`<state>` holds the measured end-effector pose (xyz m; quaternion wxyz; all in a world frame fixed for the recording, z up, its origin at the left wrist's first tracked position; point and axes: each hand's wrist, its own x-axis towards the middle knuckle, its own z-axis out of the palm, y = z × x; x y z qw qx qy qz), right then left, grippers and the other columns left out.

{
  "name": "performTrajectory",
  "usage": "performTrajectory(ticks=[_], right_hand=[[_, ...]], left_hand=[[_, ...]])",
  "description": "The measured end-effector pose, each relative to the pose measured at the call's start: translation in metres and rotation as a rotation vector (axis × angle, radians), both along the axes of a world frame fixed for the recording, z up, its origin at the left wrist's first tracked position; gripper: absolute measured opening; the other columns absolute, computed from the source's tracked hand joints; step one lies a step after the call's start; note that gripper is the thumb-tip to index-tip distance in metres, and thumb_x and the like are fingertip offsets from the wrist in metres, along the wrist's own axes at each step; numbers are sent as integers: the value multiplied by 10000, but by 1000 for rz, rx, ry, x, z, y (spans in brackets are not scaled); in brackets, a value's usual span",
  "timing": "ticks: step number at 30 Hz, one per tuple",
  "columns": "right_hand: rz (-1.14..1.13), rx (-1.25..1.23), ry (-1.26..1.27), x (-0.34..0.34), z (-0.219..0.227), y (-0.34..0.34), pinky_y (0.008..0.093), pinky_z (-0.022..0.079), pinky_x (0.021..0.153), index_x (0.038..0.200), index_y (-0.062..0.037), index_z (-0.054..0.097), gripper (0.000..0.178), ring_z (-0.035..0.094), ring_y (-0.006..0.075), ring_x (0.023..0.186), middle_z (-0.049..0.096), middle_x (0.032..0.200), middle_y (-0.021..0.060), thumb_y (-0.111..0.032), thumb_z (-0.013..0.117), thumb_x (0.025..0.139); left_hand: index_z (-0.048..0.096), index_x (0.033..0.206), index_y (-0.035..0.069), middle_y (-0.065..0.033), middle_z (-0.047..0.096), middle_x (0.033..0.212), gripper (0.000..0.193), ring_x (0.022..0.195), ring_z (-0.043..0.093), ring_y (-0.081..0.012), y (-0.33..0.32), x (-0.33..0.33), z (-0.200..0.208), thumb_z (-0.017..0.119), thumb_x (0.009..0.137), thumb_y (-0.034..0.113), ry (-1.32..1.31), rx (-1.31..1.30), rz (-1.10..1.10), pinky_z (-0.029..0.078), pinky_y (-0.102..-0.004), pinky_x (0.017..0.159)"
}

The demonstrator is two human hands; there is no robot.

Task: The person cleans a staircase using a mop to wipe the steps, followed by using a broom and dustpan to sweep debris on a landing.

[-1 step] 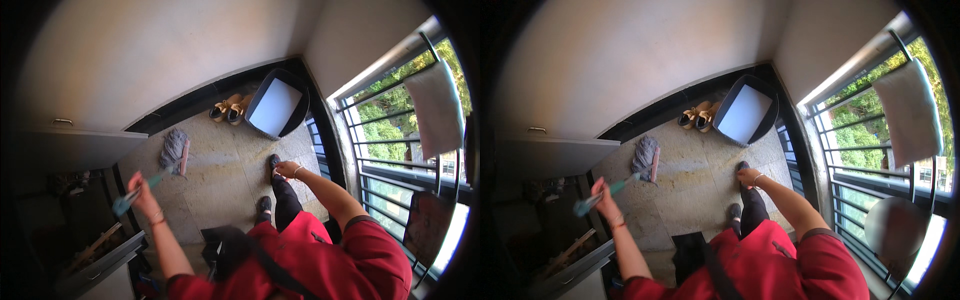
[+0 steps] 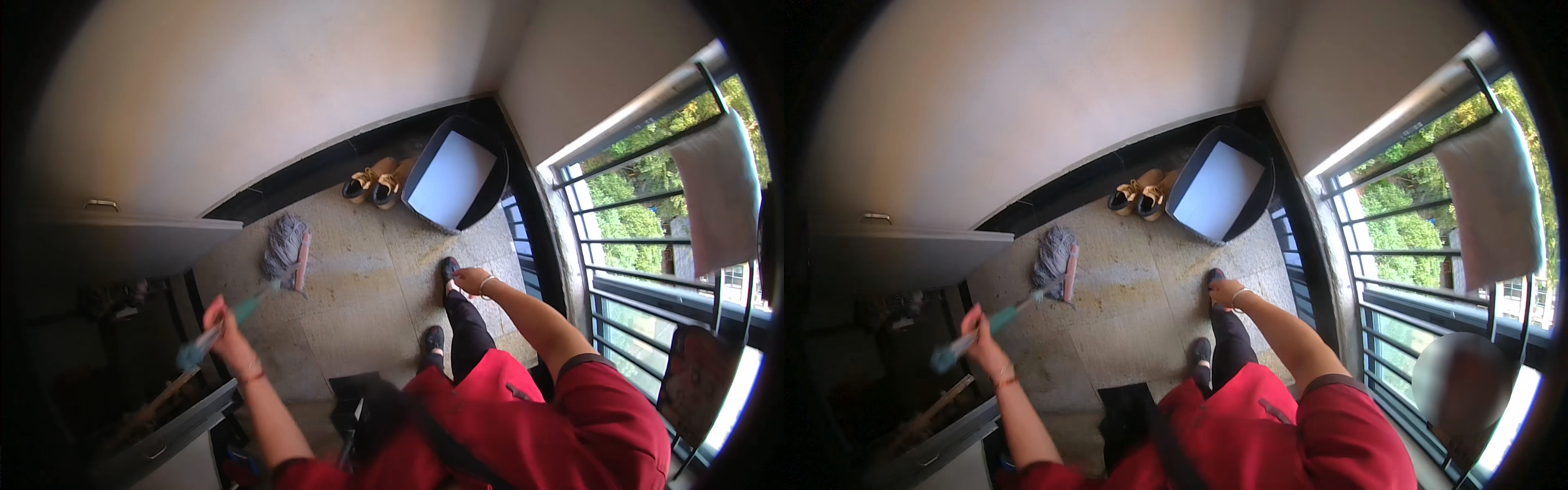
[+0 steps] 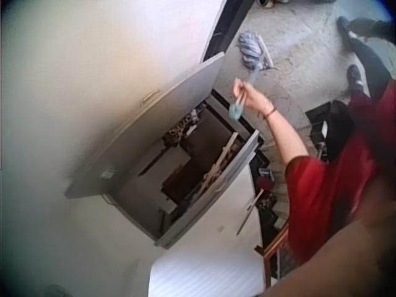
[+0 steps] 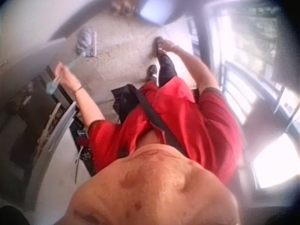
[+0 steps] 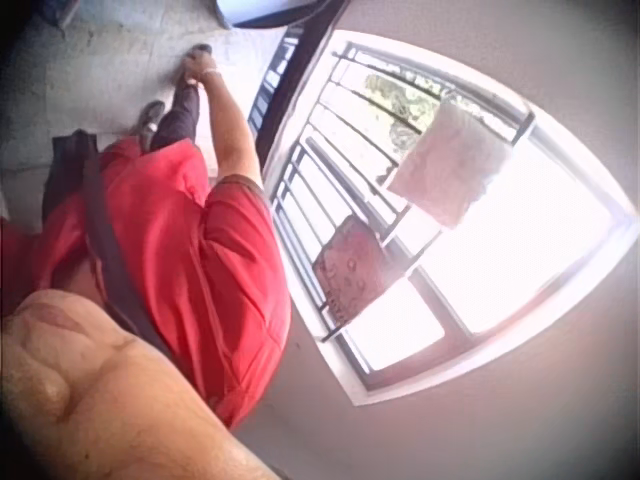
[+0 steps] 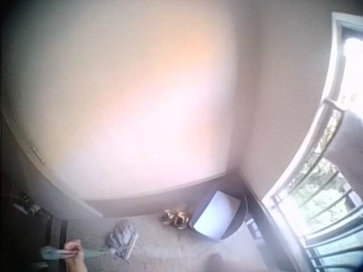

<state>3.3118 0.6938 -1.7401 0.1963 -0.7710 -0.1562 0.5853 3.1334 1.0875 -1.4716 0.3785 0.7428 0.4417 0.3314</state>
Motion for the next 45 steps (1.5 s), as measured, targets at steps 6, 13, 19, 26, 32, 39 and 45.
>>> performTrajectory(ticks=[6, 13, 19, 26, 32, 39, 45], right_hand=[[300, -161, -114, 93, -139, 6, 443, 400, 1005, 1168, -143, 630, 405, 469, 322, 1225, 515, 1297, 176, -338, 500, 837], [410, -200, -51, 151, -250, 47, 436, 374, 1041, 1158, -96, 633, 366, 409, 381, 1271, 226, 1484, 211, -217, 536, 826], [420, -303, -17, 174, -288, 103, 457, 433, 997, 1176, -102, 633, 489, 308, 401, 1322, 171, 1505, 146, -74, 674, 689], [483, -294, 55, 156, -359, 110, 480, 393, 1028, 1247, -141, 561, 565, 286, 361, 1345, 84, 1546, 92, -86, 650, 691], [193, -162, -73, 119, -382, 91, 410, 387, 1055, 1300, -73, 482, 544, 350, 336, 1307, 196, 1514, 73, -9, 537, 762], [74, 57, -500, 120, -264, 36, 408, 445, 849, 849, -57, 587, 164, 507, 321, 979, 555, 955, 126, -156, 658, 739], [230, -209, -413, 137, -144, -72, 423, 493, 788, 1088, -98, 515, 283, 504, 343, 1015, 525, 982, 154, -150, 583, 818]], left_hand=[[530, 1044, 18, -153, 562, 1096, 172, 1105, 512, -282, 16, -12, 18, 460, 889, 45, 129, -88, 86, 331, -435, 1040], [618, 877, -50, -157, 594, 932, 120, 824, 539, -220, 31, 2, -1, 627, 815, 53, 123, -22, 283, 501, -359, 774], [517, 932, -50, -220, 558, 978, 95, 921, 549, -321, 28, 25, 5, 486, 845, -26, 53, -99, 287, 474, -430, 887], [531, 933, -21, -243, 568, 988, 137, 944, 556, -352, 34, 23, 2, 489, 810, 20, -11, -121, 301, 451, -455, 918], [547, 927, -6, -227, 578, 985, 143, 954, 556, -346, 38, 11, -1, 483, 803, 29, -193, -173, 335, 449, -461, 928], [526, 902, -6, -195, 555, 933, 120, 893, 543, -326, 36, -4, 3, 470, 796, 8, -186, -121, 330, 452, -441, 891], [523, 927, -23, -177, 522, 968, 142, 890, 522, -292, 50, -49, 10, 568, 822, 62, 121, -17, 256, 434, -467, 899]])
